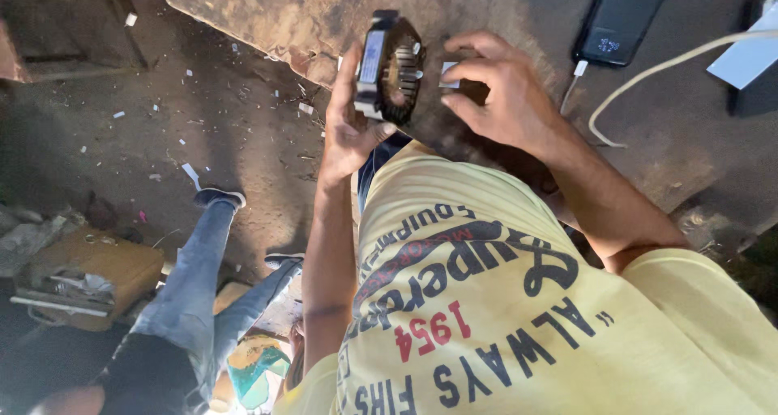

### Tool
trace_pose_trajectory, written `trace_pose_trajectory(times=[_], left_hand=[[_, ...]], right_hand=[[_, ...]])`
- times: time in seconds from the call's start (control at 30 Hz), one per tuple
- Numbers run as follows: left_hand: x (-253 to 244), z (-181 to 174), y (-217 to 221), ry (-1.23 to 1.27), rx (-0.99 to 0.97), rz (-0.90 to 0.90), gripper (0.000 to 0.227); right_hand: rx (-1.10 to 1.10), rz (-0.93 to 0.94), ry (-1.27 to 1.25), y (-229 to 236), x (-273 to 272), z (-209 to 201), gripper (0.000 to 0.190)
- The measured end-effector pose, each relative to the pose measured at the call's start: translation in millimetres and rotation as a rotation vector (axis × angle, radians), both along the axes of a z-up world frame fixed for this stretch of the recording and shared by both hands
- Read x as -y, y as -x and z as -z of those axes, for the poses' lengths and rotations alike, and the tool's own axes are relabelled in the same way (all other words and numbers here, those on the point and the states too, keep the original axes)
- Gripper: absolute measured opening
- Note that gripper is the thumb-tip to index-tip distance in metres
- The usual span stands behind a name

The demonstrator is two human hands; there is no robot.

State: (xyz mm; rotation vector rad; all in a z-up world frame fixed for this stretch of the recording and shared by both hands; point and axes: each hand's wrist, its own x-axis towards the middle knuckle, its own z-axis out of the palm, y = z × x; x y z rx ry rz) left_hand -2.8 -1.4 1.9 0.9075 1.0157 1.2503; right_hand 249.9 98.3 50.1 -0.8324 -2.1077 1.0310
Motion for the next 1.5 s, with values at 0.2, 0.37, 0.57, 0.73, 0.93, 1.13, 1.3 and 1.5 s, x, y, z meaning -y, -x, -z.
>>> trace_pose_trajectory(times=[0.2, 0.37, 0.57, 0.73, 0.93, 1.13, 1.3, 1.5], left_hand=[[22, 7, 3, -0.025, -0.277, 0.044, 0.115], [33, 23, -8, -0.022, -0.166, -0.025, 0.116], [33, 27, -10, -0.026, -0.238, -0.039, 0.119], [35, 23, -9, -0.052, -0.242, -0.056, 0.116], [35, 17, -9, -0.069, -0.299, -0.035, 0.115], [37, 22, -6, -0.057, -0.349, -0.005, 0.111], [39, 24, -8, -0.008, -0.226, 0.017, 0.109], [39, 20, -9, -0.065, -0.318, 0.004, 0.111]], right_hand=[[-0.040, -0.039, 0.213, 4, 13, 25, 0.017], [-0.081, -0.045, 0.212, 5, 24, 46, 0.018], [-0.046, -0.060, 0.233, 9, 25, 60, 0.010], [-0.115, -0.092, 0.145, 17, 22, 70, 0.006], [-0.116, 0.090, 0.126, 27, 37, 58, 0.008], [-0.122, 0.161, 0.290, 29, 39, 54, 0.005], [-0.043, 0.055, 0.081, 29, 42, 54, 0.009], [0.048, -0.005, 0.137, 11, 29, 50, 0.016]])
